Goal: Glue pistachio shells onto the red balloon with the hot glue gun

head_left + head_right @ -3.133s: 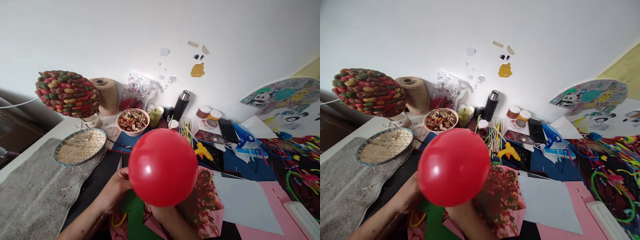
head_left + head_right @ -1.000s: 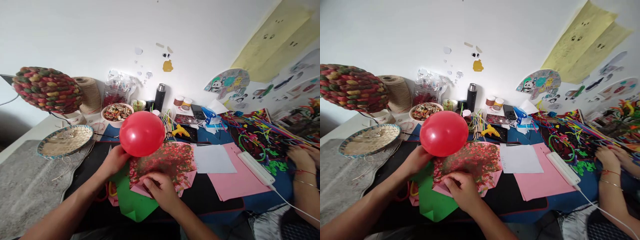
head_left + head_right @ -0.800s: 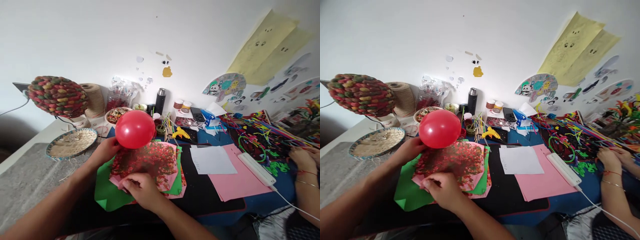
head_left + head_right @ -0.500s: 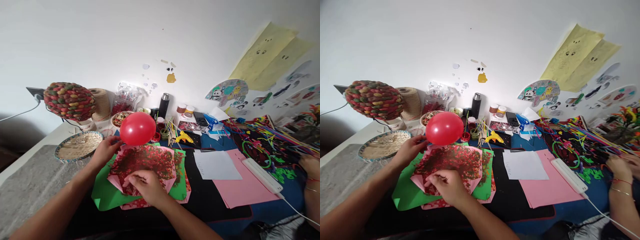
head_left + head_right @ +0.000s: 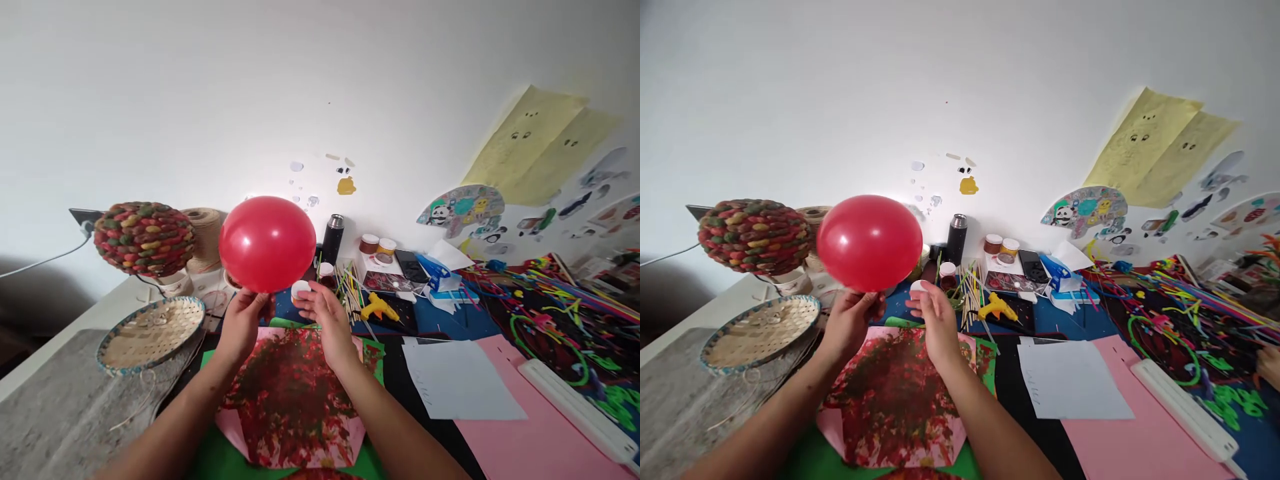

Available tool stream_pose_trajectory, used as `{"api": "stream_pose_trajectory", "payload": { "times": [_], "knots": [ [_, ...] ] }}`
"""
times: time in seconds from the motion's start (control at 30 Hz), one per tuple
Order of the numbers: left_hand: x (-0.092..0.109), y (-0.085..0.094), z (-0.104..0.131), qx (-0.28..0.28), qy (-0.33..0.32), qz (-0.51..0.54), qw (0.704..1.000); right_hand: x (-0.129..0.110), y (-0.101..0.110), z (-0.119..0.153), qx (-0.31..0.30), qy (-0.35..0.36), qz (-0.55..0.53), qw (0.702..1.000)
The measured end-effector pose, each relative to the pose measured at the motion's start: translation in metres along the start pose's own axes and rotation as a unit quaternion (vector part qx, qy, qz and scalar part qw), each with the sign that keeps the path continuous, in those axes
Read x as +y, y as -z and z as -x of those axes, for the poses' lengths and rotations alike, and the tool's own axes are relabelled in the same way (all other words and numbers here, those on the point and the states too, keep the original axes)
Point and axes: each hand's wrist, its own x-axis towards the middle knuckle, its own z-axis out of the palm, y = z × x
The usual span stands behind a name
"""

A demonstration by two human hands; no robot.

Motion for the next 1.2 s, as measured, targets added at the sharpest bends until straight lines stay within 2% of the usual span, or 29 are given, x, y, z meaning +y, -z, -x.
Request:
{"api": "stream_pose_trajectory", "payload": {
  "times": [0.1, 0.2, 0.3, 0.47, 0.53, 0.63, 0.7, 0.8, 0.87, 1.0, 1.2],
  "knots": [
    [-0.007, 0.002, 0.008, -0.029, 0.024, -0.042, 0.998, 0.005, -0.006, -0.016, -0.004, 0.019, -0.033, 0.999],
    [-0.01, 0.007, 0.013, -0.077, 0.072, -0.087, 0.991, 0.013, -0.005, -0.017, -0.023, 0.036, -0.092, 0.995],
    [-0.01, 0.012, 0.015, -0.11, 0.108, -0.113, 0.982, 0.015, 0.0, -0.01, -0.05, 0.014, -0.097, 0.994],
    [-0.003, 0.011, 0.021, -0.172, 0.158, -0.125, 0.964, 0.004, 0.006, -0.006, -0.055, -0.02, -0.096, 0.994],
    [0.002, 0.014, 0.021, -0.191, 0.163, -0.12, 0.961, 0.002, 0.008, -0.008, -0.053, -0.032, -0.1, 0.993],
    [0.008, 0.027, 0.015, -0.211, 0.126, -0.103, 0.964, 0.002, 0.013, -0.013, -0.032, -0.029, -0.104, 0.994],
    [0.012, 0.038, 0.009, -0.189, 0.078, -0.086, 0.975, 0.003, 0.018, -0.016, -0.009, -0.025, -0.116, 0.993],
    [0.013, 0.049, 0.003, -0.08, -0.028, -0.046, 0.995, 0.006, 0.021, -0.017, 0.007, -0.044, -0.114, 0.993],
    [0.012, 0.049, 0.002, -0.051, -0.075, -0.023, 0.996, 0.009, 0.021, -0.016, 0.001, -0.055, -0.108, 0.993],
    [0.008, 0.042, 0.005, -0.059, -0.084, -0.001, 0.995, 0.014, 0.017, -0.013, -0.004, -0.054, -0.094, 0.994],
    [0.004, 0.04, 0.005, -0.027, -0.077, -0.037, 0.996, 0.014, 0.011, -0.009, -0.007, -0.057, -0.081, 0.995]
  ]
}}
